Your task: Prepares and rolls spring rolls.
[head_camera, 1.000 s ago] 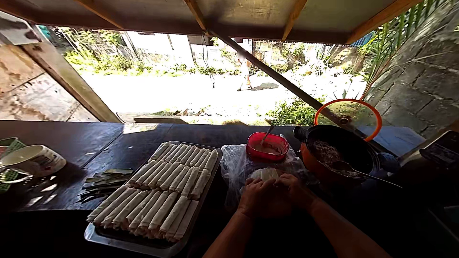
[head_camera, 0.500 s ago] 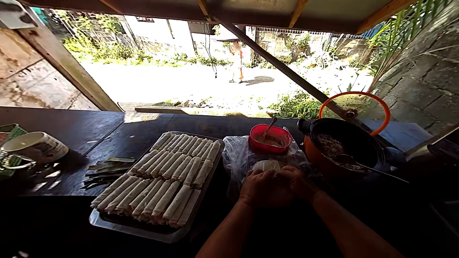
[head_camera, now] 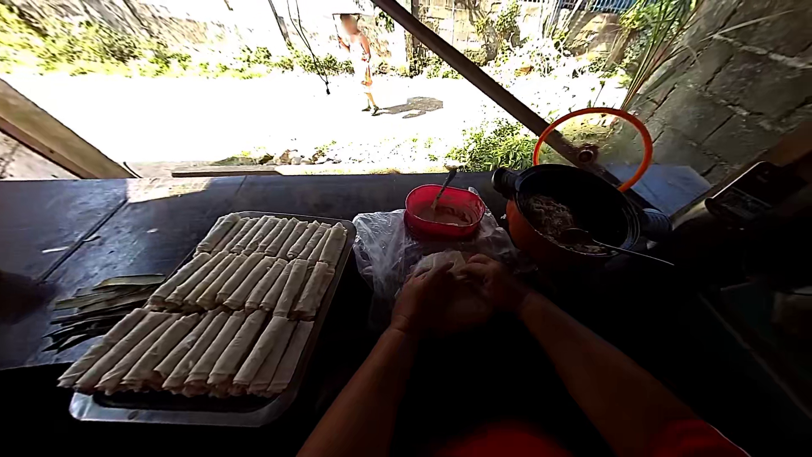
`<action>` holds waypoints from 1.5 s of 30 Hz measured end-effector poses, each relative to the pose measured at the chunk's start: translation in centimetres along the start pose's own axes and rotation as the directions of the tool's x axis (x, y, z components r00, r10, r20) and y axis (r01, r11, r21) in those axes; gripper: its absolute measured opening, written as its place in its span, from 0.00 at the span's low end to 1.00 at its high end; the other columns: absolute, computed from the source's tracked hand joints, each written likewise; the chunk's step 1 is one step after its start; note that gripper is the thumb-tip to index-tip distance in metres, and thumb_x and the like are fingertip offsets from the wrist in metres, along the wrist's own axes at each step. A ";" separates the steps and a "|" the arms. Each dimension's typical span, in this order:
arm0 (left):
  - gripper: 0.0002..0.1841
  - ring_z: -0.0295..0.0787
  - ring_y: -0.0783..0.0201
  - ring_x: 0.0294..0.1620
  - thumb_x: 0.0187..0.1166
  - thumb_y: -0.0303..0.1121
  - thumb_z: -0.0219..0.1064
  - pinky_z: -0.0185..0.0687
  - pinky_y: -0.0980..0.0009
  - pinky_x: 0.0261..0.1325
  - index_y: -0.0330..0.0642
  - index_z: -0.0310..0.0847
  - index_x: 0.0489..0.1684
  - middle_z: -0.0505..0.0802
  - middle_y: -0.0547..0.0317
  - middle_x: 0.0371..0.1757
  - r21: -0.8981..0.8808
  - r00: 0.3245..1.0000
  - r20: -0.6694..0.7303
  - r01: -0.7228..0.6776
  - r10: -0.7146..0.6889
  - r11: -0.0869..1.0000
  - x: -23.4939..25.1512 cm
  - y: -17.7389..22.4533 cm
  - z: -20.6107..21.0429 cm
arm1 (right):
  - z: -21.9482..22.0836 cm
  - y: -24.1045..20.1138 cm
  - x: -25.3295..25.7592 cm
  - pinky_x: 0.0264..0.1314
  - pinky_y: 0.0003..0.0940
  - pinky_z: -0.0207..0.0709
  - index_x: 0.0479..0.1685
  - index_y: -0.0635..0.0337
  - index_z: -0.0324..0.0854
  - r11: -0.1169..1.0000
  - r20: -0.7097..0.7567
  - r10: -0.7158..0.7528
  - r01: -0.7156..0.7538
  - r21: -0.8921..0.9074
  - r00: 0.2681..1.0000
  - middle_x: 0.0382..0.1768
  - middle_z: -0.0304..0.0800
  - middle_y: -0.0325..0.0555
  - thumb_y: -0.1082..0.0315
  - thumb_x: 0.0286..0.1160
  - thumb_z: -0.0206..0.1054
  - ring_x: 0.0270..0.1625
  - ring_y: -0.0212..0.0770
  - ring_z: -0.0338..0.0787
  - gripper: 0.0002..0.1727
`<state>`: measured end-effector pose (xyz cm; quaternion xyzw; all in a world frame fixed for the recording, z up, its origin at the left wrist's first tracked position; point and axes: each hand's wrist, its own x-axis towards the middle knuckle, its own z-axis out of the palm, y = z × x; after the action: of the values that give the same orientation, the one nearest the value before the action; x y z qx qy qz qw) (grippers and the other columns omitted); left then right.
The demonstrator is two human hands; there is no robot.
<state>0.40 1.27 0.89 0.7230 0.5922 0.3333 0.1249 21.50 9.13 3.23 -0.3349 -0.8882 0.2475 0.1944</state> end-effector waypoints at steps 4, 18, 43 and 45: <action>0.20 0.88 0.62 0.69 0.84 0.39 0.64 0.76 0.52 0.77 0.55 0.82 0.74 0.96 0.71 0.60 0.016 1.000 -0.009 0.009 -0.009 1.000 0.1 0.0 -0.1 | -0.1 0.5 -0.5 0.71 0.31 0.82 0.68 0.58 0.85 0.992 -0.064 0.038 -0.029 0.123 0.997 0.62 0.90 0.48 0.66 0.74 0.71 0.63 0.36 0.89 0.22; 0.15 0.91 0.65 0.61 0.84 0.40 0.64 0.83 0.58 0.70 0.56 0.90 0.64 0.97 0.71 0.54 0.090 0.993 -0.114 0.017 -0.006 0.996 -0.2 0.6 0.2 | 0.2 -0.3 0.1 0.73 0.32 0.80 0.52 0.54 0.93 0.998 -0.065 0.030 -0.033 -0.053 0.997 0.56 0.93 0.43 0.60 0.83 0.66 0.64 0.35 0.89 0.13; 0.16 0.91 0.66 0.59 0.84 0.40 0.64 0.82 0.60 0.69 0.56 0.88 0.66 0.97 0.73 0.54 0.077 0.995 -0.091 0.041 -0.034 0.996 -0.1 0.6 0.2 | -0.2 -0.9 0.5 0.74 0.32 0.79 0.53 0.55 0.92 0.991 0.003 0.120 -0.119 -0.055 0.993 0.58 0.91 0.45 0.62 0.83 0.65 0.64 0.35 0.88 0.12; 0.16 0.91 0.67 0.60 0.85 0.40 0.64 0.81 0.61 0.70 0.56 0.88 0.67 0.97 0.73 0.55 0.082 0.996 -0.085 0.045 -0.038 0.996 -0.1 0.6 0.3 | -0.3 -1.0 0.5 0.74 0.32 0.79 0.53 0.55 0.92 0.991 0.006 0.122 -0.122 -0.051 0.992 0.58 0.91 0.44 0.62 0.83 0.65 0.64 0.35 0.88 0.12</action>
<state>0.99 1.07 0.98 0.7007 0.6250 0.3355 0.0766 20.85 8.91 4.09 -0.3924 -0.8728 0.2377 0.1663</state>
